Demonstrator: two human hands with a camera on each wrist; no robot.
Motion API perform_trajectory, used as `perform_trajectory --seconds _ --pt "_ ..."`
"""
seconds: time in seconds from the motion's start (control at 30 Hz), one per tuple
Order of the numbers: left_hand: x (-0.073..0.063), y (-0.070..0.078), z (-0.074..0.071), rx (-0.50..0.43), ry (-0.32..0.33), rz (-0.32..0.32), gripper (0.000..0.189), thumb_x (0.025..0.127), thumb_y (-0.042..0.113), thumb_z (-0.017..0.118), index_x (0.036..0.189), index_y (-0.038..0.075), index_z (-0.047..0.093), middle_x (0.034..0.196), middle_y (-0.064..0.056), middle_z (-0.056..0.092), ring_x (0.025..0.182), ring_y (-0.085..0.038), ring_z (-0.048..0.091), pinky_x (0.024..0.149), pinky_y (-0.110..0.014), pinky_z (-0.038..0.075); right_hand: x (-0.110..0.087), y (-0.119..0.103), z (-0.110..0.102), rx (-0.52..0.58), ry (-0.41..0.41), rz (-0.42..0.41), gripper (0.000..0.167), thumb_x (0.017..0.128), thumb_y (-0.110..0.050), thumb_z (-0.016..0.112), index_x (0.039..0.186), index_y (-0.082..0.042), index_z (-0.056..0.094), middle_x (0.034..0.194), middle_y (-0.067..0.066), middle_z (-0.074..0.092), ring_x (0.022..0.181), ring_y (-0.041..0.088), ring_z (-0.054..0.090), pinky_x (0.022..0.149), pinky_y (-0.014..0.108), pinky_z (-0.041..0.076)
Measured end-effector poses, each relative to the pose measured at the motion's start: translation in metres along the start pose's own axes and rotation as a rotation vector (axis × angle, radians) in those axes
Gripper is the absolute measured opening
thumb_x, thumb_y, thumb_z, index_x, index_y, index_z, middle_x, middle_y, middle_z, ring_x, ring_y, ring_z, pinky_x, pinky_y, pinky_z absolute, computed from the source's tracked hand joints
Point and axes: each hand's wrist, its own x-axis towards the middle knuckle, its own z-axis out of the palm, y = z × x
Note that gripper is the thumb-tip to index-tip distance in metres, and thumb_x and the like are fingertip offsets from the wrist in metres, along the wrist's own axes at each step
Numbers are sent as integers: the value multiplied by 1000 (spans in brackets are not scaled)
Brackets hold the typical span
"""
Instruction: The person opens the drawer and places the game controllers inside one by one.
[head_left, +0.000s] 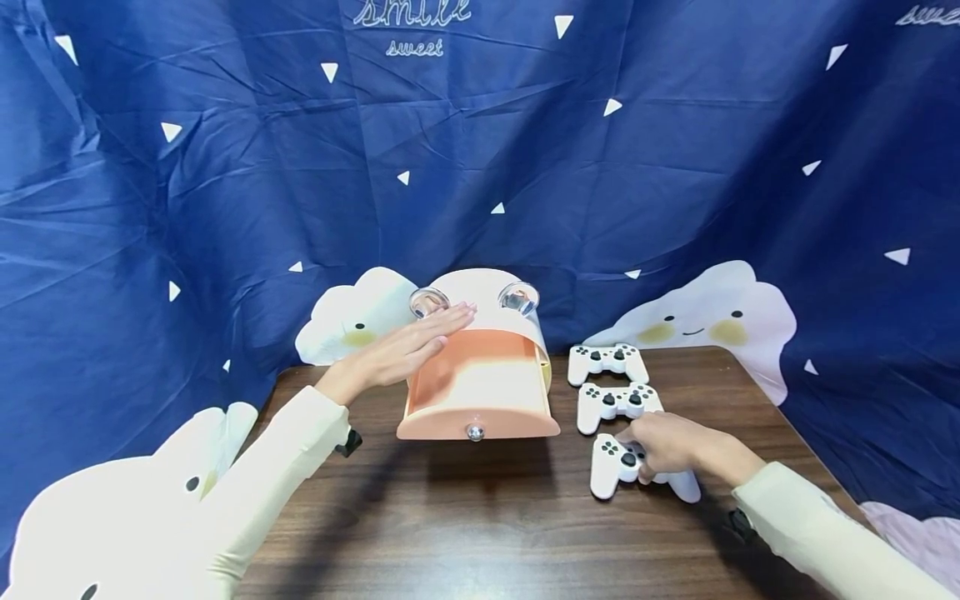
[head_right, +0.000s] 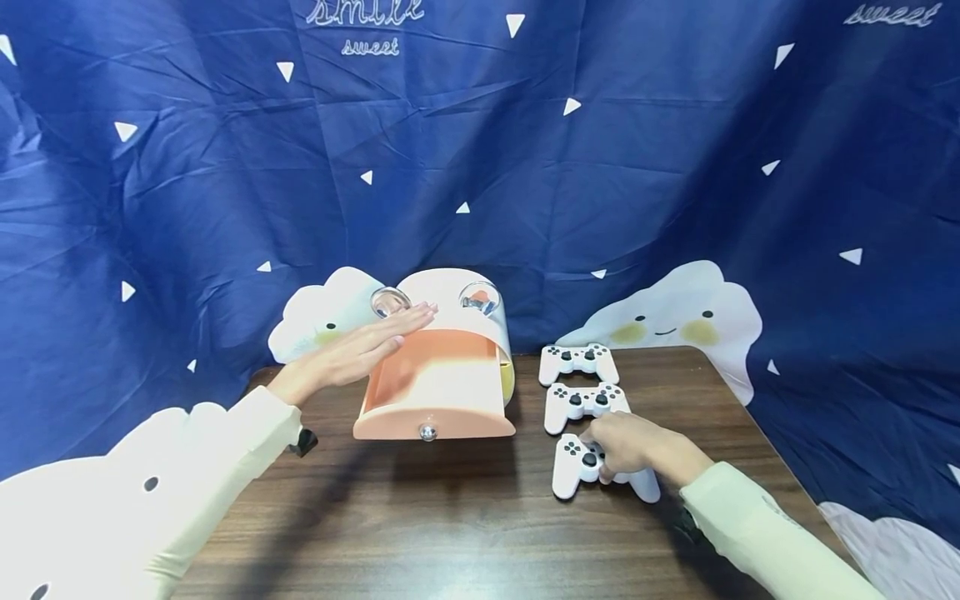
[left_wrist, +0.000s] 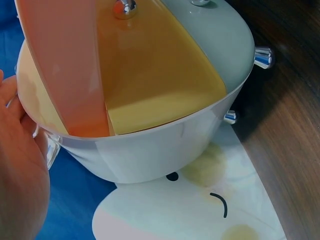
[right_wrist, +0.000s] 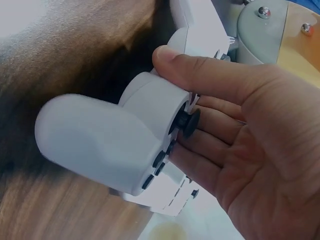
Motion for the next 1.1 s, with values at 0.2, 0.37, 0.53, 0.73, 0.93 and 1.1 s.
perform_trajectory --seconds 0.2,0.37,0.53,0.73,0.93,1.1 --pt "1 0 1 12 1 12 54 115 14 40 169 15 33 178 2 24 167 -17 18 138 -42 16 -2 -5 -15 -15 10 13 32 67 -15 93 90 -25 73 66 -16 44 61 2 38 54 24 33" --pt "0 1 1 25 2 22 55 114 13 41 168 13 34 178 1 24 167 -19 18 138 -43 16 -3 -10 -38 -39 22 54 42 71 -22 94 108 -15 77 67 -13 45 61 5 40 55 27 35" --pt "0 2 1 23 7 16 55 114 13 42 168 14 34 178 2 24 167 -18 18 138 -44 16 -3 -15 -66 -54 68 54 39 71 -24 95 100 -20 70 68 -13 50 61 5 44 55 26 36" --pt "-3 2 2 62 27 19 54 115 16 42 169 17 34 178 4 24 166 -18 20 137 -44 18 -4 -22 -98 -77 108 25 39 72 -23 93 105 -20 73 70 -14 49 62 3 42 57 25 35" --pt "-8 0 2 89 61 35 53 115 15 42 167 15 38 177 2 29 165 -21 24 136 -44 21 0 -33 -127 -90 127 -3 47 76 -25 94 118 -11 75 71 -14 52 64 2 44 59 26 39" --pt "-10 0 3 78 62 25 52 115 16 41 167 15 37 177 3 27 165 -20 24 136 -46 22 5 -44 -147 -101 129 -27 45 77 -25 94 117 -15 77 68 -15 49 61 2 42 58 26 38"
